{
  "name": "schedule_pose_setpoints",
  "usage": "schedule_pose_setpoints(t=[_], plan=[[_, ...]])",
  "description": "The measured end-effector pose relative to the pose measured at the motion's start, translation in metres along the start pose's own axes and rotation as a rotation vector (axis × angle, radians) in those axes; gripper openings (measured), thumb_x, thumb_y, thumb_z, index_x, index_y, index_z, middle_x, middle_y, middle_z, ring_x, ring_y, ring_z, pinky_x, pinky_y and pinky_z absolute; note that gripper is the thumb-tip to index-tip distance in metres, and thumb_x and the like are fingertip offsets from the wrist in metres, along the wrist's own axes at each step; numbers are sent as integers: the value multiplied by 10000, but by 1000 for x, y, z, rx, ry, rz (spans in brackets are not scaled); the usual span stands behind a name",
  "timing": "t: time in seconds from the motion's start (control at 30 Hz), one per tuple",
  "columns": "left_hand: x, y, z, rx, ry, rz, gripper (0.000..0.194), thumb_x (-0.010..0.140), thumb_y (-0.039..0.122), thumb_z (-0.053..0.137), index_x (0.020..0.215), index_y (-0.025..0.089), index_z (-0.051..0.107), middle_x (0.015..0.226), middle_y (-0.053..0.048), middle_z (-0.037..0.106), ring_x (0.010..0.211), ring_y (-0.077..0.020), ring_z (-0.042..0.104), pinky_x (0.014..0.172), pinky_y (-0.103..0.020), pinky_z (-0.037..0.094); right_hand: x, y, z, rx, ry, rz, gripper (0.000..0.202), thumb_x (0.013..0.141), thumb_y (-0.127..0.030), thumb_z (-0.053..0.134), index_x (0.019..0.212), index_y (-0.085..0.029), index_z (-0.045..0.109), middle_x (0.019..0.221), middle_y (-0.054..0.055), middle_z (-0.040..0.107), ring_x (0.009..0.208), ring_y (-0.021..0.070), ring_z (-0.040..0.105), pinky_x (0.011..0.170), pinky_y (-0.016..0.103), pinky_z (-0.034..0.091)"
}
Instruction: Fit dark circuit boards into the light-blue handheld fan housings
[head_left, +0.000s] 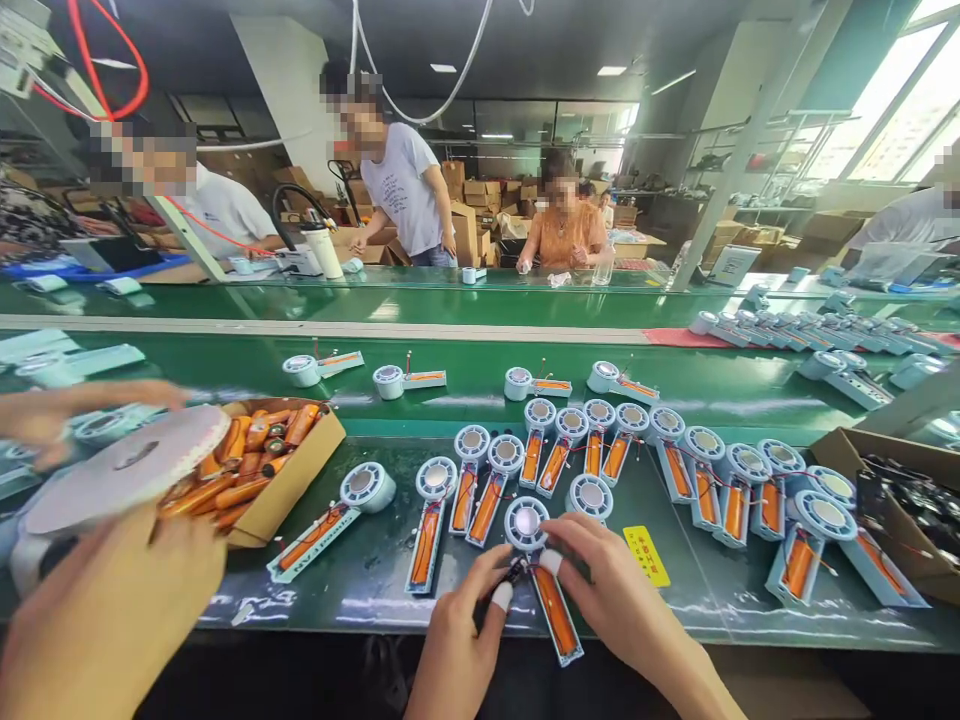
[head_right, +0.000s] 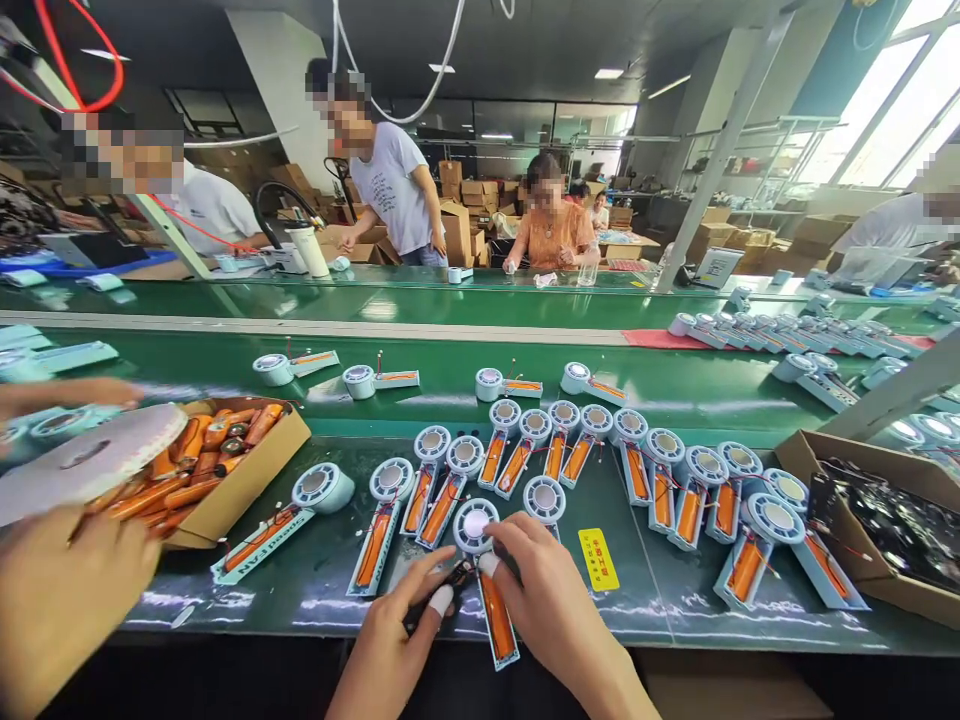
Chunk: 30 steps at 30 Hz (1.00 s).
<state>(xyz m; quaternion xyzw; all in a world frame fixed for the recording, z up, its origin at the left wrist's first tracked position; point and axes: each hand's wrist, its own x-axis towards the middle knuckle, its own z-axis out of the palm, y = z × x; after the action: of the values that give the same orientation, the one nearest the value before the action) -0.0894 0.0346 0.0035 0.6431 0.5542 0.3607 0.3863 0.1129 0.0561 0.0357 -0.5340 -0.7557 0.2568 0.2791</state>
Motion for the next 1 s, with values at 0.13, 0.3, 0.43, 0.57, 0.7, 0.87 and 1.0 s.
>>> schedule_pose_setpoints(t=[0.13, 0.3, 0.43, 0.57, 0.7, 0.87, 1.0], plan=[[-6, -4, 4, 36, 3, -75, 435, 917, 289, 462, 1328, 240, 596, 1045, -73, 799, 738, -192, 772, 750, -304, 627, -19, 1, -4, -108, 38, 152, 281, 965, -175, 476, 1180, -224, 650, 1104, 87, 728, 1012, 262, 691, 840, 352, 529], [-8, -8, 6, 195, -35, 66, 488, 907, 209, 426, 1365, 258, 587, 1212, -77, 747, 861, -202, 770, 789, -302, 621, -23, 0, 13, -237, -117, 149, 252, 927, -125, 504, 1099, -192, 676, 981, 88, 732, 891, 276, 713, 739, 351, 532], [-10, -5, 6, 377, -100, 139, 574, 889, 111, 364, 1401, 277, 565, 1181, -77, 743, 1061, -225, 728, 871, -322, 599, -13, 3, 18, -168, 26, 38, 238, 985, -158, 464, 1008, -218, 693, 919, 52, 728, 829, 213, 706, 722, 289, 517], [-13, 3, 6, 599, -231, 47, 639, 884, 34, 307, 1395, 304, 578, 1075, -91, 727, 922, -235, 748, 764, -335, 606, -7, 6, 28, -157, 164, -176, 293, 985, -123, 424, 1098, -204, 683, 936, 69, 745, 799, 193, 710, 687, 260, 529], [-14, 10, 4, 693, -290, 8, 692, 877, -6, 305, 1423, 348, 538, 1097, -83, 701, 919, -253, 742, 774, -376, 595, -7, 5, 41, -176, 240, -324, 288, 1008, -134, 416, 1157, -187, 656, 1024, 100, 740, 833, 199, 707, 685, 263, 546], [-14, 10, 0, 580, -245, 10, 656, 898, 16, 280, 1402, 327, 561, 1055, -71, 704, 937, -239, 735, 773, -343, 584, -7, 4, 53, 44, 282, -275, 253, 999, -153, 464, 1166, -205, 646, 991, 70, 748, 841, 182, 722, 725, 245, 557], [-16, 7, -1, 490, -202, 10, 619, 900, 47, 271, 1356, 293, 609, 1046, -81, 716, 932, -225, 735, 774, -318, 584, -6, 2, 58, 241, 259, -44, 100, 923, -165, 587, 947, -201, 676, 782, 10, 726, 658, 146, 680, 619, 208, 528]])
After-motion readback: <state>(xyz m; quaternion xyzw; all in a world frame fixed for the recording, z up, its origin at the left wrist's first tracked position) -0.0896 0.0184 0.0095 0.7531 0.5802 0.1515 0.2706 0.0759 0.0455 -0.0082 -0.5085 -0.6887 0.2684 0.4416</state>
